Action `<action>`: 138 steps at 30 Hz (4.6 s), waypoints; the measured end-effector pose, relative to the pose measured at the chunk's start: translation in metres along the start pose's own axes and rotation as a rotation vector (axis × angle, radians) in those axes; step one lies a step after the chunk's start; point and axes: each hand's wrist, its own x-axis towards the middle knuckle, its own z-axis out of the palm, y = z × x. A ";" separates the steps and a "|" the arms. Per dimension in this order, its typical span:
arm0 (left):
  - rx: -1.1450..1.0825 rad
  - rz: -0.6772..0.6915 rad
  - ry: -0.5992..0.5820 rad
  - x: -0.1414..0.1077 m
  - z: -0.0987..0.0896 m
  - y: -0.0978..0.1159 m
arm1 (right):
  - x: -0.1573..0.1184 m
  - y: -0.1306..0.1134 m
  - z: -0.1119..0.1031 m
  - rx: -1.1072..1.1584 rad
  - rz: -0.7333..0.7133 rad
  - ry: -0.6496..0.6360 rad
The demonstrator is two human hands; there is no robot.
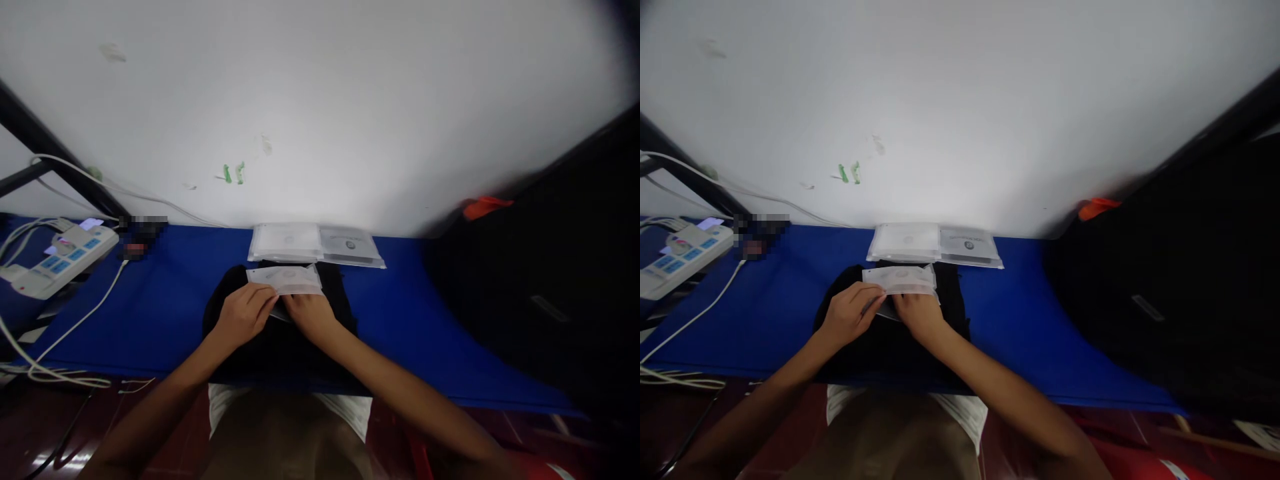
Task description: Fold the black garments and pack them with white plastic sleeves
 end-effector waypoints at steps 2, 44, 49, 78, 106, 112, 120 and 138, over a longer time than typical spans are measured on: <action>-0.042 0.015 -0.059 -0.001 -0.002 -0.003 | -0.002 0.004 0.000 0.013 -0.079 0.034; 0.148 0.112 -0.151 0.091 0.002 -0.086 | -0.104 0.059 -0.036 0.838 -0.029 0.317; 0.029 -0.102 -0.609 0.088 0.040 -0.115 | -0.098 0.047 -0.022 0.690 -0.135 0.219; -0.059 -0.192 -0.724 -0.004 -0.025 -0.032 | -0.087 0.063 -0.017 0.339 -0.160 0.063; 0.150 -0.073 -0.555 0.012 -0.014 -0.072 | -0.072 0.100 -0.010 0.532 0.115 0.111; 0.444 -0.069 -0.516 0.038 0.018 -0.102 | -0.030 0.119 0.012 0.332 0.379 -0.011; 0.392 -0.035 -0.413 0.042 0.010 -0.091 | -0.033 0.115 0.008 0.211 0.590 0.059; -0.026 -0.043 -0.584 -0.004 -0.004 -0.071 | -0.034 0.090 -0.002 -0.052 0.214 0.004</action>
